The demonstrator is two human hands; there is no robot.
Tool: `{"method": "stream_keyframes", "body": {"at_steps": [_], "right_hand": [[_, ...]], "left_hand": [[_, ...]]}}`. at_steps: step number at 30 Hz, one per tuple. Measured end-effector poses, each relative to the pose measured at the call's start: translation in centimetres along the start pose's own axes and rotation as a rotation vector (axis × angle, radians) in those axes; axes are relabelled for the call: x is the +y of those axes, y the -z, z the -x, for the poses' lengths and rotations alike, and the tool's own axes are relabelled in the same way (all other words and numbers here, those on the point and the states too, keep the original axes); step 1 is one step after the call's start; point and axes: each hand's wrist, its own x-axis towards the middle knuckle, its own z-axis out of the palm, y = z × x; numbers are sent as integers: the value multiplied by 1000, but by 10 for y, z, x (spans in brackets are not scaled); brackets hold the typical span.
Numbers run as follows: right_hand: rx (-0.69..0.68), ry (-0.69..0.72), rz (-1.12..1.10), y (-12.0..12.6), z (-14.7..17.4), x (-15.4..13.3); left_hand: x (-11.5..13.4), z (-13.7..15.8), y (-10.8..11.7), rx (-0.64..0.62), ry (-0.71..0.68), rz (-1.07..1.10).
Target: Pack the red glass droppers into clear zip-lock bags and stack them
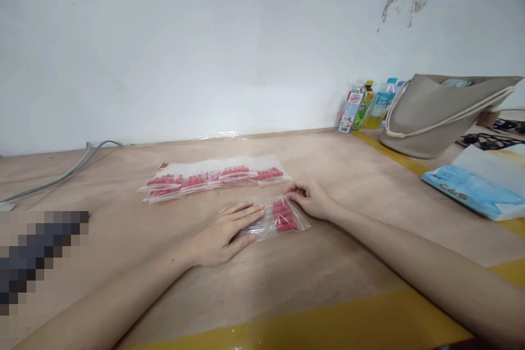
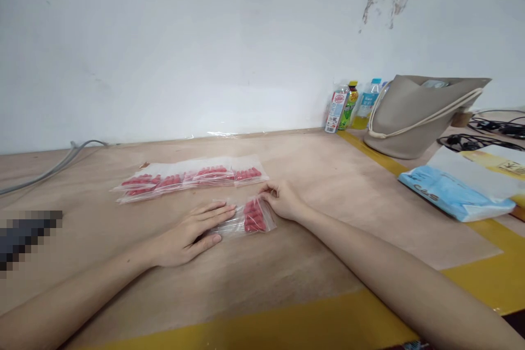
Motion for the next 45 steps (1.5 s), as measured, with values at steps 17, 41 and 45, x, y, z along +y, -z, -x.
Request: {"method": "stream_keyframes", "body": {"at_steps": [17, 41, 45], "right_hand": [[-351, 326, 96, 34, 27, -13], [14, 555, 327, 7, 6, 6], [43, 590, 334, 12, 10, 6]], "left_hand": [[-10, -8, 5, 155, -29, -190], [-50, -76, -14, 457, 26, -68], [-33, -55, -15, 544, -26, -61]]}}
